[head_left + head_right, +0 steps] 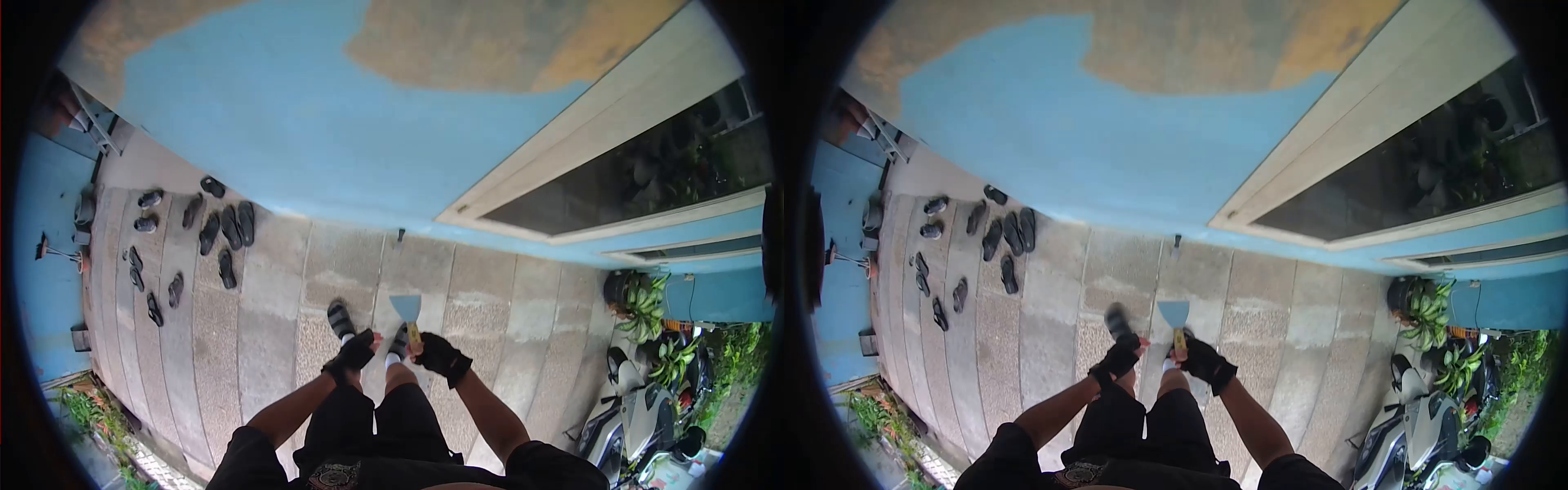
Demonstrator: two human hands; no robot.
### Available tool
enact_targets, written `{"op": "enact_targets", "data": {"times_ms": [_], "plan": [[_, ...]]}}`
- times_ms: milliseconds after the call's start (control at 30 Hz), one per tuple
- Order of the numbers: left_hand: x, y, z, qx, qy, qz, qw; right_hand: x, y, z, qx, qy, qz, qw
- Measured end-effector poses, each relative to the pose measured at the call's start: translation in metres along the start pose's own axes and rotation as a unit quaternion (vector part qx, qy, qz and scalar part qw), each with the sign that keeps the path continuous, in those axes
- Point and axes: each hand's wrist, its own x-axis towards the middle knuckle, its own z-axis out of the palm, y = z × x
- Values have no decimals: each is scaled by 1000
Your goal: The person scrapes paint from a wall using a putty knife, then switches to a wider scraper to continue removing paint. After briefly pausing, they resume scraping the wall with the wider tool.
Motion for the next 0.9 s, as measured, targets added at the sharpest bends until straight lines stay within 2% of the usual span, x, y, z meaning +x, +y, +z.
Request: {"op": "enact_targets", "data": {"times_ms": [67, 133, 167, 267, 300, 333, 400, 433, 467, 567, 633, 667, 733, 800, 867, 900], "plan": [[-17, 47, -12, -10, 17, 51, 999, -21, -12, 27, 28, -66, 20, 997], [-30, 102, -27, 3, 20, 37, 999, -44, -29, 64, 70, -106, -9, 992], [-32, 106, -27, 2, 47, 88, 995, -57, -37, 82, 19, -108, -51, 993], [-46, 164, -45, -5, 101, 113, 989, -60, -61, 105, -68, -153, -75, 983], [-50, 179, -49, 10, 131, 116, 984, -73, -72, 129, -153, -117, -120, 974], [-52, 189, -53, 15, 135, 124, 983, -80, -84, 146, -157, -122, -127, 972], [-59, 205, -62, -39, 177, 173, 968, -92, -104, 177, -75, -174, -107, 976], [-62, 212, -70, -10, 183, 180, 966, -104, -112, 196, -68, -182, -118, 974], [-64, 219, -79, -9, 186, 184, 965, -109, -118, 208, -72, -184, -121, 973], [-73, 244, -108, 20, 158, 225, 961, -123, -133, 239, -266, -122, -207, 933], [-73, 260, -134, 81, 128, 234, 960, -122, -137, 261, -236, -109, -202, 944], [-73, 264, -147, 81, 124, 237, 960, -122, -137, 271, -203, -94, -190, 956], [-74, 275, -170, 57, 118, 296, 946, -121, -136, 297, -192, -89, -206, 955], [-80, 285, -193, 28, 101, 289, 952, -109, -131, 317, -146, -128, -231, 953], [-84, 288, -215, 32, 111, 350, 930, -96, -123, 342, -139, -113, -242, 954], [-90, 296, -226, 38, 107, 346, 932, -86, -117, 348, -125, -121, -243, 954]]}}
